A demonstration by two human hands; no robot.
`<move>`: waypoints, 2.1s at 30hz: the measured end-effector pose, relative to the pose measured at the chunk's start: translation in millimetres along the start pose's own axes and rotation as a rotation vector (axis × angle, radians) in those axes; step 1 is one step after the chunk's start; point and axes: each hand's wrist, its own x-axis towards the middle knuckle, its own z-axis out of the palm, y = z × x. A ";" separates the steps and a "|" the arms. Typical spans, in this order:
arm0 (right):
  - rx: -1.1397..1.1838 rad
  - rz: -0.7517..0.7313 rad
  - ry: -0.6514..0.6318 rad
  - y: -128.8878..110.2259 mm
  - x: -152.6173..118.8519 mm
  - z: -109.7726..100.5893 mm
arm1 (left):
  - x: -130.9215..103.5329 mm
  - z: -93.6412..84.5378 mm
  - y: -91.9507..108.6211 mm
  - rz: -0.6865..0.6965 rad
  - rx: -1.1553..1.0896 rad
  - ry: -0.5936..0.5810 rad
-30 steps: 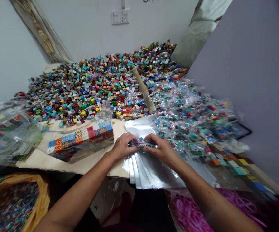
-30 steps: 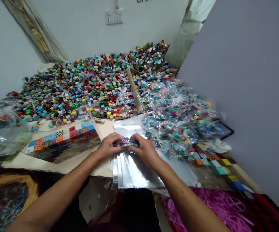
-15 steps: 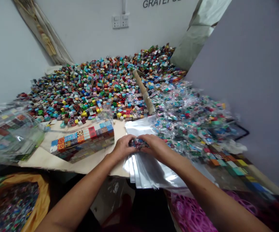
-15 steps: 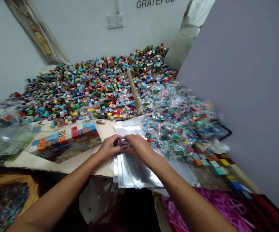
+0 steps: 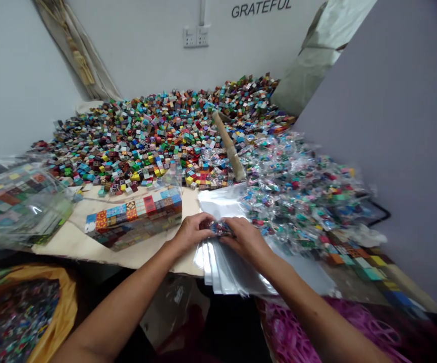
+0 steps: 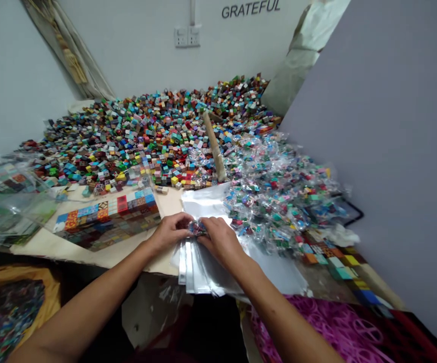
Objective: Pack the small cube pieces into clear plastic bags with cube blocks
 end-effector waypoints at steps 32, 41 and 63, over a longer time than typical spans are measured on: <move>1.478 0.335 0.101 -128.5 -28.8 -24.1 | -119.8 47.9 69.2 0.036 -0.142 0.414; 0.927 -0.054 -0.278 -146.2 -24.2 -53.6 | -163.9 -21.2 89.9 0.205 -0.017 0.478; 0.481 -0.501 -0.046 -206.8 111.6 -171.2 | -151.1 -203.3 195.3 0.023 1.460 0.299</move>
